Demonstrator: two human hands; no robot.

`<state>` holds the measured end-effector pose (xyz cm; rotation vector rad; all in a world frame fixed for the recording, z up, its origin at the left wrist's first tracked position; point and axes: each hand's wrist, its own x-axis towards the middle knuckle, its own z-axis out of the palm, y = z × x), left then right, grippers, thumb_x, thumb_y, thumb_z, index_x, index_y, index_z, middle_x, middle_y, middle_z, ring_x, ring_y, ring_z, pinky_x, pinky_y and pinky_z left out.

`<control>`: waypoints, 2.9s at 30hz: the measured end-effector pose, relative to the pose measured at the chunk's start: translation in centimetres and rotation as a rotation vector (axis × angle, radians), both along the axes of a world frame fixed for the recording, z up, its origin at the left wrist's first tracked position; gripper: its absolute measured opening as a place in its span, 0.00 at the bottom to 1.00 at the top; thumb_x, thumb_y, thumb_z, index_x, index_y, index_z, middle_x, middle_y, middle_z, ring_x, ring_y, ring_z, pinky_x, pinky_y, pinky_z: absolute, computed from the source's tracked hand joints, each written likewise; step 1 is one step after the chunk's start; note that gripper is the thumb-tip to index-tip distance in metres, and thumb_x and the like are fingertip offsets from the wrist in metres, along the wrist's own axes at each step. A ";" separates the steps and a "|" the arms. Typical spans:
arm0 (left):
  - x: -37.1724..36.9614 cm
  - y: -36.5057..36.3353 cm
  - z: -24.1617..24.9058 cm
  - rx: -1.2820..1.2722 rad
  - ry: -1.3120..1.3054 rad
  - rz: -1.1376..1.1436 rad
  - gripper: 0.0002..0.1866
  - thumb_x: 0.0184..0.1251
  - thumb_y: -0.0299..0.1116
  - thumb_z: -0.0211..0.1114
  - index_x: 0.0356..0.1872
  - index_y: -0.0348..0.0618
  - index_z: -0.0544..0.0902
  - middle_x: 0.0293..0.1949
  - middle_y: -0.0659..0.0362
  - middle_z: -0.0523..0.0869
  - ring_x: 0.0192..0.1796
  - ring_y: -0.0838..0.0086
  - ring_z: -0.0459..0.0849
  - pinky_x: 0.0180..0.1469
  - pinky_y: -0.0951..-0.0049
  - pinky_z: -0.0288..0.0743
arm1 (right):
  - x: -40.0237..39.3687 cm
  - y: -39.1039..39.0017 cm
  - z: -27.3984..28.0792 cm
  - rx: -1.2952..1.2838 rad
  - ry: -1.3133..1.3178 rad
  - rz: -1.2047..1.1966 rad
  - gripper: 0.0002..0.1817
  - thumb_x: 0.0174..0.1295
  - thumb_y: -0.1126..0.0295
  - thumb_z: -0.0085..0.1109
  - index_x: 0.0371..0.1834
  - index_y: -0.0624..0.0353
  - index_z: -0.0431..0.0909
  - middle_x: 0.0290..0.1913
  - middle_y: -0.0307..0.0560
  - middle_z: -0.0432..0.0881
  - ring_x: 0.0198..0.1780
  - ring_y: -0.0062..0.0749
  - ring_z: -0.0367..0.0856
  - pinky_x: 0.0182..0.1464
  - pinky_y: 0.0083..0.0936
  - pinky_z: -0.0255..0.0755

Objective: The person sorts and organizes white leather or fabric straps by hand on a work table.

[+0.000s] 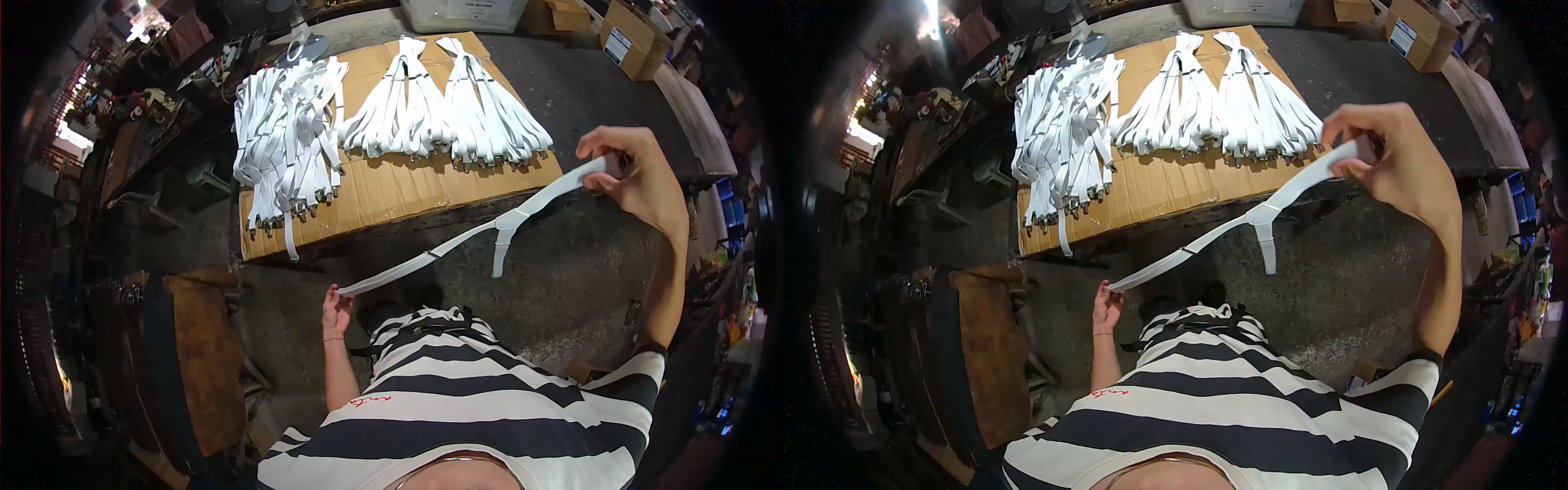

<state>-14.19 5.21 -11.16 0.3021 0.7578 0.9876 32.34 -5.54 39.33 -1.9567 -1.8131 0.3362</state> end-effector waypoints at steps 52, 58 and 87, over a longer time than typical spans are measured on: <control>26.7 13.7 28.9 1.186 -0.161 -0.598 0.18 0.67 0.42 0.48 0.28 0.37 0.78 0.64 0.46 0.69 0.68 0.63 0.62 0.68 0.64 0.49 | -13.0 19.1 5.2 0.880 1.225 0.000 0.21 0.48 0.91 0.61 0.45 0.64 0.69 0.42 0.50 0.75 0.43 0.34 0.79 0.45 0.24 0.76; 25.5 17.3 29.8 1.194 -0.279 -0.827 0.19 0.65 0.42 0.48 0.32 0.35 0.80 0.62 0.46 0.71 0.69 0.61 0.60 0.68 0.61 0.50 | -14.1 22.1 7.0 0.913 1.095 -0.099 0.20 0.47 0.90 0.61 0.43 0.64 0.68 0.40 0.48 0.74 0.40 0.31 0.80 0.39 0.18 0.75; 25.1 20.7 32.4 1.732 0.482 -0.069 0.25 0.57 0.25 0.48 0.59 0.41 0.74 0.68 0.38 0.50 0.64 0.49 0.64 0.61 0.60 0.62 | -18.6 28.9 11.3 1.095 0.714 -0.147 0.16 0.45 0.84 0.65 0.38 0.64 0.72 0.38 0.50 0.77 0.40 0.30 0.78 0.42 0.22 0.73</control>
